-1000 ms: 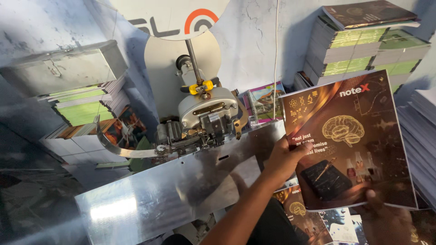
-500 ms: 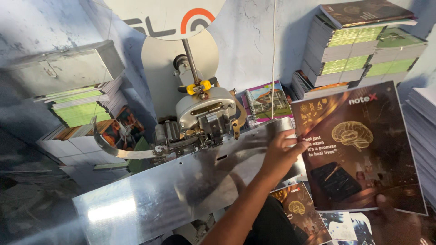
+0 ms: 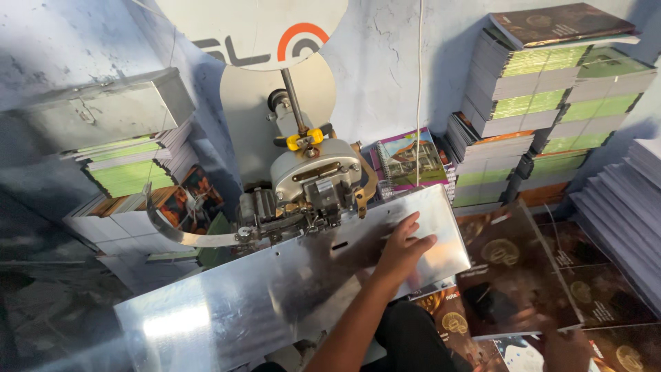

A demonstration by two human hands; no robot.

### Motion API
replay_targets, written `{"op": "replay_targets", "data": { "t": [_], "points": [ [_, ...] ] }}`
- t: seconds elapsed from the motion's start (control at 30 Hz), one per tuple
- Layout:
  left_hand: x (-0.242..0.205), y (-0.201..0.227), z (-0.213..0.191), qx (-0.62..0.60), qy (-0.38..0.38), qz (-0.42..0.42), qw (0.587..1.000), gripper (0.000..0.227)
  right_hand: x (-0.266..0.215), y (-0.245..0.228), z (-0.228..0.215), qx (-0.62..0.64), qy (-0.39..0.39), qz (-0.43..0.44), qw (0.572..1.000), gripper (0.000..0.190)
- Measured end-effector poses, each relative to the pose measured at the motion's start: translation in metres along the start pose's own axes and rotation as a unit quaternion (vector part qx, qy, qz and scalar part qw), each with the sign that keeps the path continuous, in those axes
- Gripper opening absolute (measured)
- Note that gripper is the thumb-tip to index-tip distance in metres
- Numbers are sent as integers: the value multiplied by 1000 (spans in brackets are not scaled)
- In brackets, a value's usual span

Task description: The person repeatedly picks up a book from a stack, places it on a binding machine, operates the machine to bind the book, and then sets the finished book aside. This process is repeated for multiple books throughout the video.

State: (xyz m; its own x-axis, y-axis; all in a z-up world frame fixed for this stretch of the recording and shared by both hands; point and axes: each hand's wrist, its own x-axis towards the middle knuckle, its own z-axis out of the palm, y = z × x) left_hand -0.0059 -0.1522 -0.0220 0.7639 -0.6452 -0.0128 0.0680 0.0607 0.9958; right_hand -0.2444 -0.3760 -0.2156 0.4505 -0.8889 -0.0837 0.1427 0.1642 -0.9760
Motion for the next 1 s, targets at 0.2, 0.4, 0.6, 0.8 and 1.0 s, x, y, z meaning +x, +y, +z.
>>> {"op": "replay_targets", "data": {
  "t": [0.2, 0.4, 0.6, 0.8, 1.0],
  "points": [
    [2, -11, -1, -10, -4, 5, 1000, 82, 20, 27, 34, -17, 14, 73, 997, 34],
    [-1, -4, -2, -12, 5, -28, 1000, 79, 42, 34, 63, 22, -71, 244, 967, 46],
    [5, -26, -5, -16, 2, 12, 1000, 79, 36, 35, 61, -139, -81, 308, 938, 74],
    [-2, -21, -4, -23, 6, -9, 1000, 79, 36, 31, 60, -140, -42, 198, 969, 94],
    [-9, -18, -1, 28, 27, 28, 999, 79, 36, -18, 95, -231, -64, 2, 971, 91]
  ]
}}
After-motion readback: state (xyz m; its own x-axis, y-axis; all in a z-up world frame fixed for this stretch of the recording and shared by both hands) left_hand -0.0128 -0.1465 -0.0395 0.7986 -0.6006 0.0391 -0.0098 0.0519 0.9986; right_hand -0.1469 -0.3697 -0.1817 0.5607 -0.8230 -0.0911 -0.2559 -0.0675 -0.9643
